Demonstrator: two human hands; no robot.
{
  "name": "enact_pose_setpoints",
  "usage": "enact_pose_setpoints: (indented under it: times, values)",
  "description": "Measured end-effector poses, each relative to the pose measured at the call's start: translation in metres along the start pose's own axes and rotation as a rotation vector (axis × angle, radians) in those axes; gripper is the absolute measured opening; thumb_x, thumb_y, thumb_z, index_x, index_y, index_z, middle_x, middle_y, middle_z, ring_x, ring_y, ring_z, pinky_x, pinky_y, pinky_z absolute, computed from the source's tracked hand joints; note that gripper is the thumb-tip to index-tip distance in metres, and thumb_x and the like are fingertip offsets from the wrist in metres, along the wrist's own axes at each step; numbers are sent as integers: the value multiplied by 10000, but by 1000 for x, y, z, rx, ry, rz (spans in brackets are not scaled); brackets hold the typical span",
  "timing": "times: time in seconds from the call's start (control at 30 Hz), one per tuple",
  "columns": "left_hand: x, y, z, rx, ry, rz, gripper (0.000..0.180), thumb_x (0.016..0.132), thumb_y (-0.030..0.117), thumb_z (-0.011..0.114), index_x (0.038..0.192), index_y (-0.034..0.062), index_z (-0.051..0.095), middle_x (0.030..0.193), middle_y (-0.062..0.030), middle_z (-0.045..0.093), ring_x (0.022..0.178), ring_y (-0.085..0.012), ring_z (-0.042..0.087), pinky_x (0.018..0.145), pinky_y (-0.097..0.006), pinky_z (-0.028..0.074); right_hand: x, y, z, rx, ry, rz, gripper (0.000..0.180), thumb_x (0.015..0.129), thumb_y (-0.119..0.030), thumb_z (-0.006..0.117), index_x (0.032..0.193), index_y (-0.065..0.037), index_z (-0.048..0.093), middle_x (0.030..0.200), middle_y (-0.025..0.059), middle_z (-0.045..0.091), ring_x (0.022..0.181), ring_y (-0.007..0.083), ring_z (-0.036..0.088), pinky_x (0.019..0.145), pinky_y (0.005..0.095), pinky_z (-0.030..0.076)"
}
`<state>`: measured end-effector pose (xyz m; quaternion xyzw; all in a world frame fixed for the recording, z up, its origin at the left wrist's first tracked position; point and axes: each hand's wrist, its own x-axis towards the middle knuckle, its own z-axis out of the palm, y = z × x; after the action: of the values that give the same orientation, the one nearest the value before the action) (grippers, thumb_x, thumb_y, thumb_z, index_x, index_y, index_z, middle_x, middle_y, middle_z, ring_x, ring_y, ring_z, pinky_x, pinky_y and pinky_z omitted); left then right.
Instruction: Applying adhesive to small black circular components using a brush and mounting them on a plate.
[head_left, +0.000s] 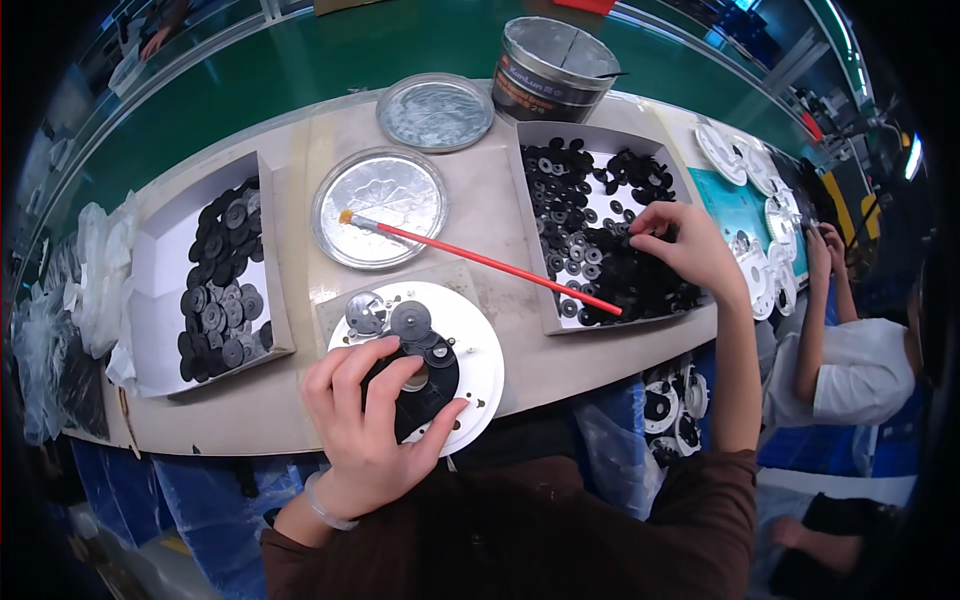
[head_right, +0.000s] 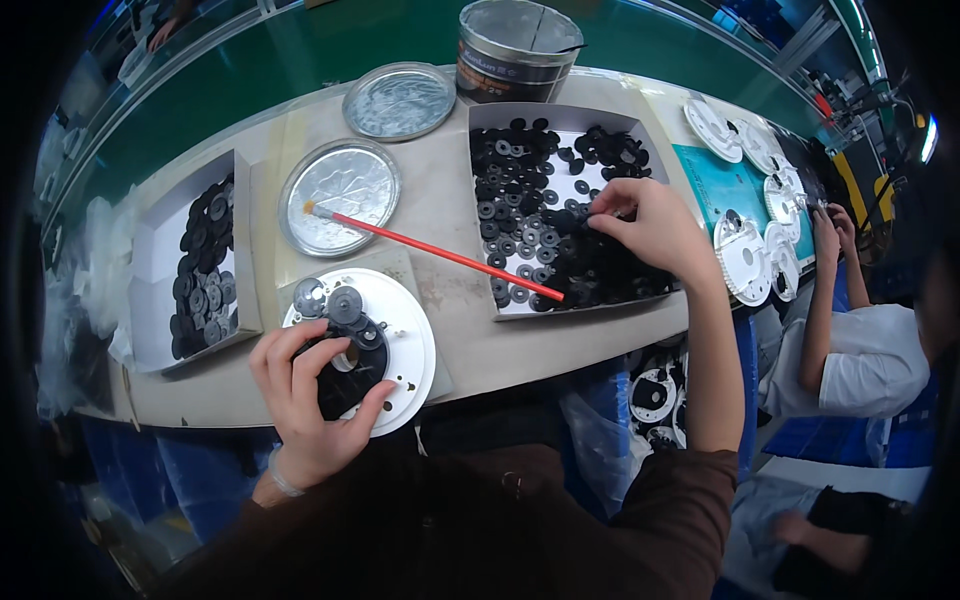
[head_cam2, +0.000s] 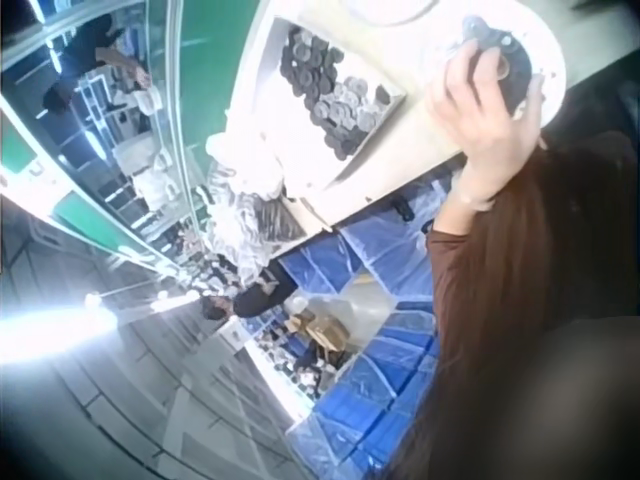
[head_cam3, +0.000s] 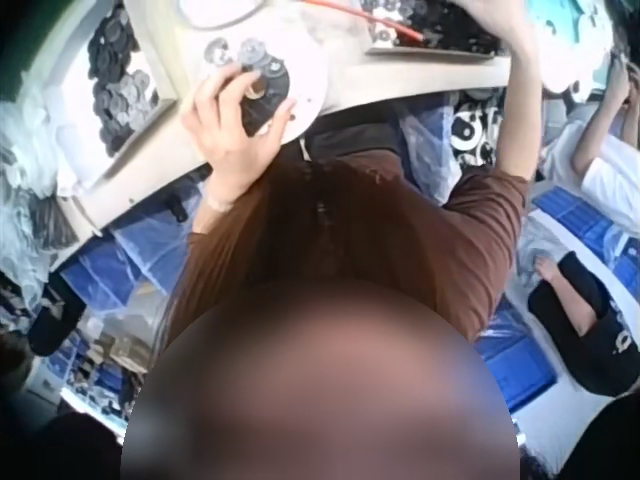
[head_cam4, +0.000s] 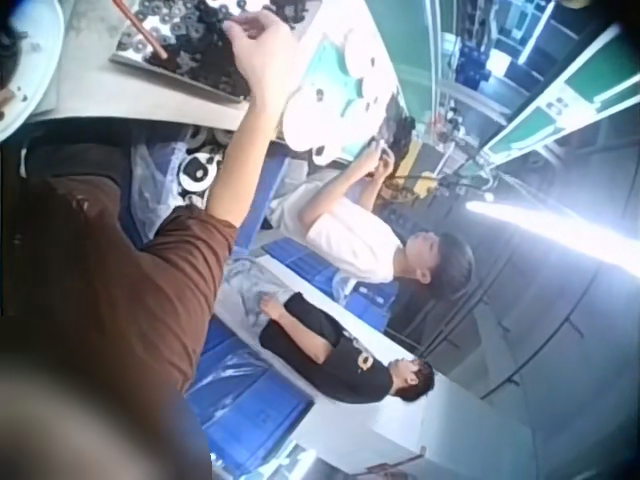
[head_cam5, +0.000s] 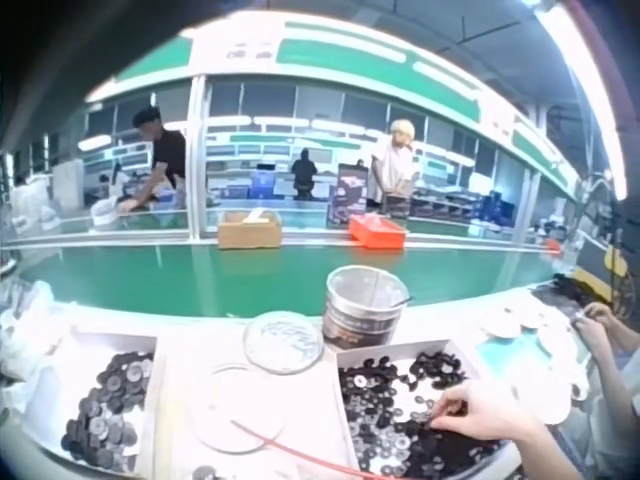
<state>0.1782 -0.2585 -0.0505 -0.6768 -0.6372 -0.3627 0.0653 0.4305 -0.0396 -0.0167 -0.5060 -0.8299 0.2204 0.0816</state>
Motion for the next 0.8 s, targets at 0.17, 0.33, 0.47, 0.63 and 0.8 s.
enact_pose_setpoints:
  times: [0.17, 0.33, 0.47, 0.63, 0.8]
  values:
    - [2, 3, 0, 1, -6, 5, 424, 570, 199, 745, 903, 36, 540, 1018, -116, 485, 941, -292, 413, 790, -374, 352, -12, -8, 14, -29, 123, -95, 140, 682, -132, 654, 776, -32, 629, 653, 47, 575, 609, 131, 522, 591, 242, 419]
    - [2, 6, -1, 13, -13, -21, 423, 572, 177, 747, 907, 25, 538, 1027, -126, 476, 958, -306, 405, 819, -387, 347, -12, -20, 20, -232, 134, -23, 158, 684, -154, 597, 799, -58, 649, 692, 85, 612, 679, 204, 591, 628, 307, 465]
    - [0, 8, 1, 1, -19, -15, 426, 582, 178, 741, 918, 20, 532, 1035, -131, 470, 974, -311, 390, 829, -393, 335, -18, -20, 30, -404, 208, 1, 179, 671, -150, 536, 794, -85, 648, 720, 77, 620, 764, 236, 586, 686, 346, 467]
    - [-2, 8, 1, -5, -34, -36, 439, 578, 89, 713, 964, 38, 510, 1070, -115, 455, 1025, -305, 375, 866, -389, 314, -12, -26, 23, -340, 82, 155, 176, 676, -160, 541, 810, -116, 647, 753, 62, 629, 746, 231, 597, 674, 346, 476]
    - [-3, 7, 0, 3, -14, -28, 421, 586, 135, 723, 940, 32, 521, 1062, -121, 461, 1008, -313, 375, 856, -401, 318, -11, -20, 27, -342, 122, 94, 149, 661, -162, 544, 760, -127, 650, 731, 74, 629, 719, 240, 604, 673, 340, 481]
